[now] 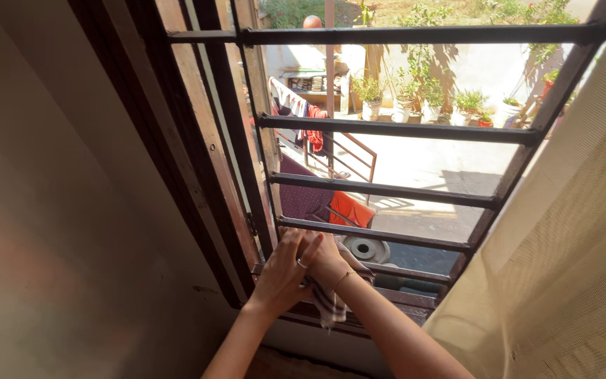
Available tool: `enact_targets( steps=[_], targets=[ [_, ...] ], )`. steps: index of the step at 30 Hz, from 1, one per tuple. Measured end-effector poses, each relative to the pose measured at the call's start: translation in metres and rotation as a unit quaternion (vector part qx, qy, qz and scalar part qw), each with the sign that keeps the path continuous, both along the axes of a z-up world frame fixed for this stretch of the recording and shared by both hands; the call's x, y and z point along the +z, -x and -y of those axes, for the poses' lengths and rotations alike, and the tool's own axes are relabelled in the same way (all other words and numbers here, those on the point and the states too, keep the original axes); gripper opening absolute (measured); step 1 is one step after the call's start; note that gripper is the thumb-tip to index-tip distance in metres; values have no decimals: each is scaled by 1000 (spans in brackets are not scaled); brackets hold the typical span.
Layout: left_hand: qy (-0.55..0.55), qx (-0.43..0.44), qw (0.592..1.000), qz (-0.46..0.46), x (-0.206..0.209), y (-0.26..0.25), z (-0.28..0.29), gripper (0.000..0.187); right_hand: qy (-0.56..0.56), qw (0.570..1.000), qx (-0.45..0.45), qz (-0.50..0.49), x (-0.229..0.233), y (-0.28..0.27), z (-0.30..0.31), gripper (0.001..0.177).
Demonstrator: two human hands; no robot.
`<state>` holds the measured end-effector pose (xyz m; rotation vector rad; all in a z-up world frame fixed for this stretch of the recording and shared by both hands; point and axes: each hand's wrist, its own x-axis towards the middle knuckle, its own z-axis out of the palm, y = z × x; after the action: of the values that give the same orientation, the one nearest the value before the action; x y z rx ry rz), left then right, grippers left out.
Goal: The person wipes the wooden window frame and the attached mesh screen using a cloth. They clean the lower, side, and upper sections of the frame, then wipe the mesh screen before folding the cloth.
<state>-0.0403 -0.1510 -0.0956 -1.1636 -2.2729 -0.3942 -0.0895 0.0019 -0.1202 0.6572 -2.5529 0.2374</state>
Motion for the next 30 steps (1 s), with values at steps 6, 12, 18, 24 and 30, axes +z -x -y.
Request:
enact_targets(
  steps=[6,12,18,24,30],
  targets=[
    [-12,47,981,-187,-34,8,-38,119,102,994,-27,23,-10,-22,-27,16],
    [-172,-34,984,-43,-56,-19,-151,85,39,987,-81,-136,-2,-111,-137,41],
    [-236,-64,969,-8,-41,-66,-205,71,-45,972,-167,-161,-9,-149,-181,41],
    [-163,-135,975,72,-10,-79,-169,85,-12,975,-174,-135,5,-164,-162,41],
    [-304,28,944,-127,10,-32,-56,46,-6,954,-39,-298,-32,-203,-152,52]
  ],
)
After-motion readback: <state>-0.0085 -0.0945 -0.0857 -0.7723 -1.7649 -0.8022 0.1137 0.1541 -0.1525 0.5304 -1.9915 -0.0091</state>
